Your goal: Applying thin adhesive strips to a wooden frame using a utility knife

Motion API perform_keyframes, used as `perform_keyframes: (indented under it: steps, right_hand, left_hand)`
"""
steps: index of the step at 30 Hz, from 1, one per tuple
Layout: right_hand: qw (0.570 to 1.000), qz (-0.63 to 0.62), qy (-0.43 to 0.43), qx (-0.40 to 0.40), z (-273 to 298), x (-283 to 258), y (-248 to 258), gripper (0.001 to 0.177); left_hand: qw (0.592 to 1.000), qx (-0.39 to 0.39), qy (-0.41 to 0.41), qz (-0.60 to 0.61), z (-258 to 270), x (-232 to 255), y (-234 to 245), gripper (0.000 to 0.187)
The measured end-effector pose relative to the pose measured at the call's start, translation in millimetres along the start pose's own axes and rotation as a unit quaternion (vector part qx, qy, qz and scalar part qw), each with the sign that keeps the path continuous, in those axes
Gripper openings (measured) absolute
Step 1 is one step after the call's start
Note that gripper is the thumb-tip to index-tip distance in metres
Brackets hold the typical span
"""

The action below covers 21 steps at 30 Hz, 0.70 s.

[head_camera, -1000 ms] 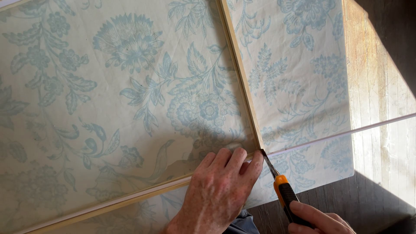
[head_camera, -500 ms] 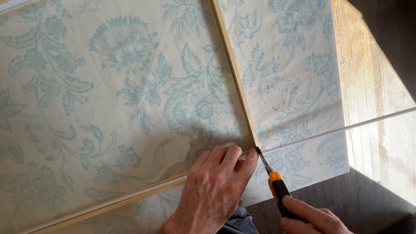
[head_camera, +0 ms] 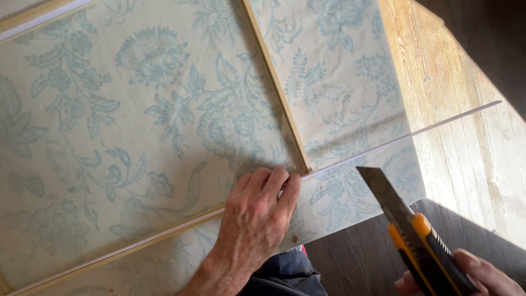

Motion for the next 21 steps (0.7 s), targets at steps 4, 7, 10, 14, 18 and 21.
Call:
perform_keyframes:
  steps: [4, 7, 10, 14, 18, 21]
  right_hand:
    - [0.849, -0.330, 0.228, -0.344, 65, -30, -57, 0.045]
    - [0.844, -0.312, 0.229, -0.371, 38, 0, -36, 0.056]
    - [0.783, -0.027, 0.581, 0.223, 84, 18, -94, 0.079]
    - [0.848, 0.034, 0.468, 0.246, 56, 40, -96, 0.088]
    - [0.586, 0.222, 0.681, 0.379, 54, 60, -112, 0.060]
    - [0.572, 0.252, 0.694, 0.358, 51, 59, -127, 0.059]
  left_hand:
    - [0.995, 0.074, -0.067, 0.013, -6, 27, 28, 0.009]
    - [0.990, 0.077, -0.102, 0.053, 5, 51, 34, 0.017]
    - [0.989, 0.075, -0.110, 0.064, 18, 57, 25, 0.015]
    - [0.992, 0.053, -0.104, 0.036, 44, 43, -6, 0.013]
    - [0.994, 0.046, -0.090, 0.050, 46, 35, -13, 0.011]
    - [0.994, 0.042, -0.074, 0.070, 41, 33, -12, 0.009]
Point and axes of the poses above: each hand's wrist, its own z-axis away from the middle knuckle, its own y-axis out of the back of the hand, x = y × z, the point moved 6 cm from there along -z, towards the middle knuckle, and after that the axes turned 12 degrees about x, right-handed, at the moved point
